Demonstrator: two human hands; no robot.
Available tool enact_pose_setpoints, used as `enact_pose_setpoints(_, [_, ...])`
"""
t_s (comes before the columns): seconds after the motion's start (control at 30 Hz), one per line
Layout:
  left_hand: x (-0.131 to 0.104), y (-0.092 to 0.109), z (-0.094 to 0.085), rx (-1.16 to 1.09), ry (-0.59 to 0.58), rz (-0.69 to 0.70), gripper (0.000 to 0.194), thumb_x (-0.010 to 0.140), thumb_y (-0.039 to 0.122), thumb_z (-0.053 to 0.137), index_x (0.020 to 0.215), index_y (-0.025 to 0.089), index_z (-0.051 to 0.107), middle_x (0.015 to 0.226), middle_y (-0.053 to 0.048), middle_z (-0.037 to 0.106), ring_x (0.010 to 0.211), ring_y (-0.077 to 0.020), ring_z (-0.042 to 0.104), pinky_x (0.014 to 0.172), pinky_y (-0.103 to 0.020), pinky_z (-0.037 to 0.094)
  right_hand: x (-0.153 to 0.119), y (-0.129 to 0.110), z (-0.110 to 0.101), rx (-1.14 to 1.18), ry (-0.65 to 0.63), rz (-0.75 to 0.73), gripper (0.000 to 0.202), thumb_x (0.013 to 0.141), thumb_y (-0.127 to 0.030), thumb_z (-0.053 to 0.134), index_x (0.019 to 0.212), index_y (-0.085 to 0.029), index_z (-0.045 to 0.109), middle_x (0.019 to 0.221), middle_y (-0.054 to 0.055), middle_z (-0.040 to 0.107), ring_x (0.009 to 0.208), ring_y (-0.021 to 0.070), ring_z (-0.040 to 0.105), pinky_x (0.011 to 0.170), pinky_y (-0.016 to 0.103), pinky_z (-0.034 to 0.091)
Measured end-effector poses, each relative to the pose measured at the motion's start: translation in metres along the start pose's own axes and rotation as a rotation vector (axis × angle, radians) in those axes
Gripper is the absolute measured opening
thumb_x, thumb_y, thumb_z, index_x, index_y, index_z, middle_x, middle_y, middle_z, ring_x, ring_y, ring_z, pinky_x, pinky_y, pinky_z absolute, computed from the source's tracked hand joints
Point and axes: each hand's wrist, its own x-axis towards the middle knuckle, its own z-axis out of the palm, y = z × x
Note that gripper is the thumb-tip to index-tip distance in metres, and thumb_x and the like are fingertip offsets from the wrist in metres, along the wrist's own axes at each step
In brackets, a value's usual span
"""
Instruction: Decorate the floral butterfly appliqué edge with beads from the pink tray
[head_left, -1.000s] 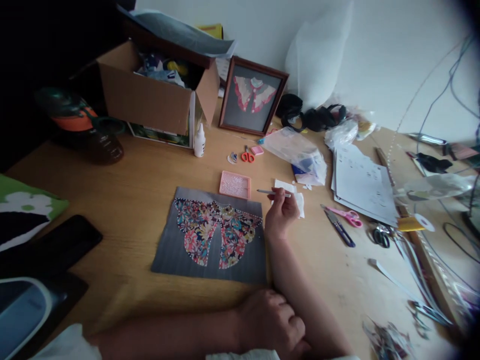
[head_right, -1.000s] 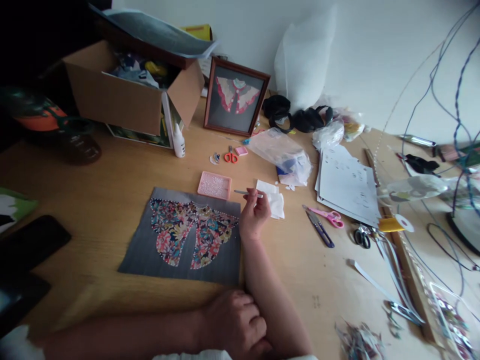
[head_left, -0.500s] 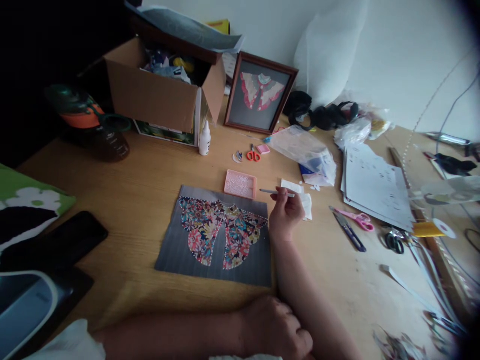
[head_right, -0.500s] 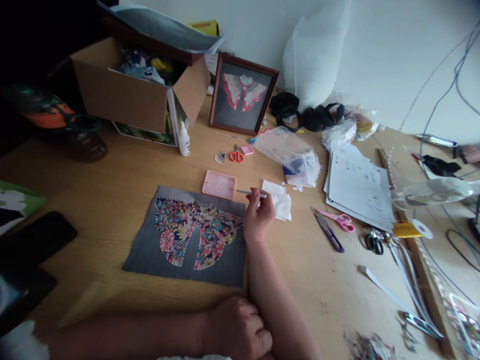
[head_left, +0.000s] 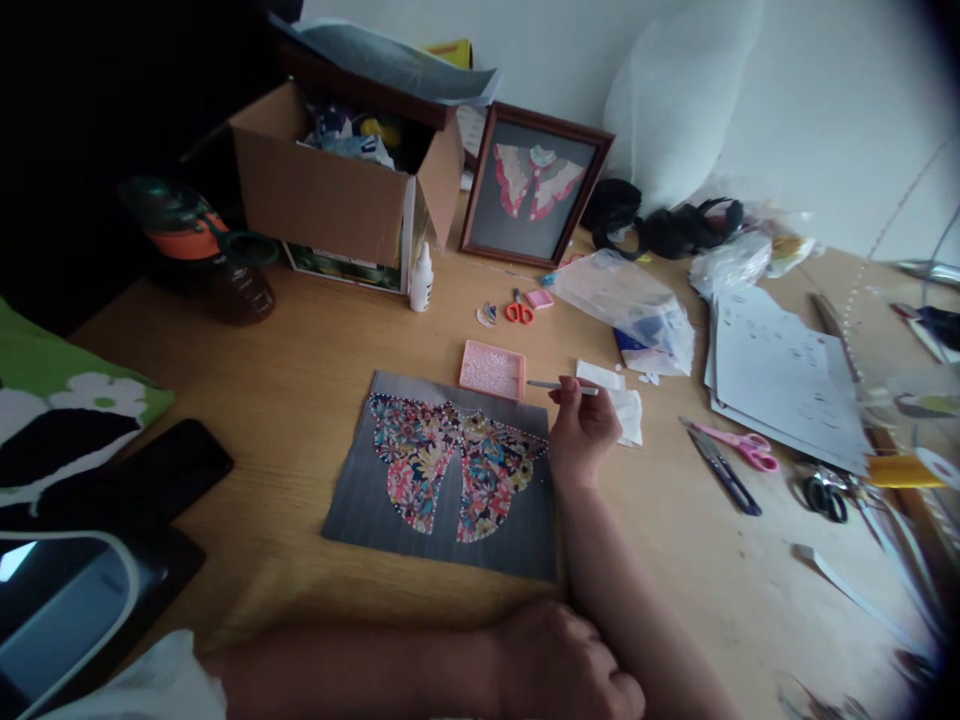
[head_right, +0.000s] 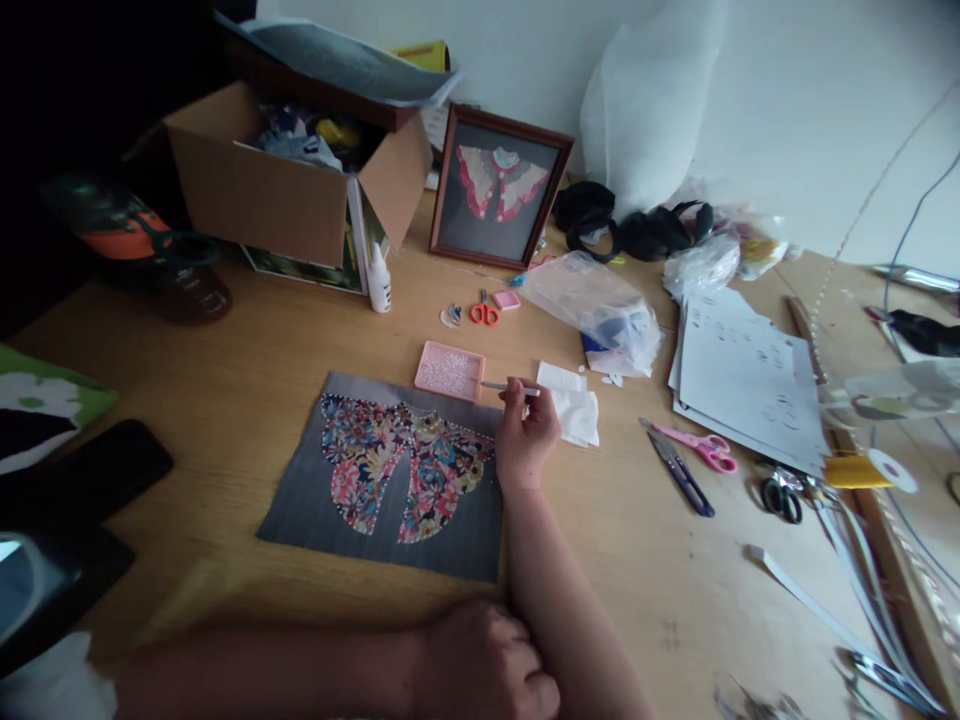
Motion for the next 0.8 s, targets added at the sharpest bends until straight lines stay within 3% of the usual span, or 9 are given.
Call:
enact_pose_setpoints(0.27, [-0.0010,-0.0014,-0.0026,0.032,-0.075,0.030,0.046,0.095,0.050,0.058,0.061,0.020,0.052,0.053,0.000,0.061,0.049,-0.0132,0.061,0.038,-0.028,0.027,-0.0001,-0.0012,-0.0011,-0.011,0.000,-0.007,0.035,0.091,-0.051,0.057,0.085,-0.018,0.065,0.068,0.003,0.069,0.064,0.0164,0.068,0.061,0.030,0.050])
enact_pose_setpoints(0.8, [-0.0006,-0.0005,-0.0079,0.054,-0.042,0.009,0.042,0.094,0.048,0.059,0.063,0.021,0.053,0.056,0.001,0.066,0.048,-0.0135,0.062,0.034,-0.029,0.024,0.0004,0.0015,-0.0003,0.022,0.007,-0.045,0.037,0.092,-0.052,0.056,0.086,-0.017,0.066,0.071,0.004,0.070,0.064,0.0167,0.069,0.060,0.030,0.050])
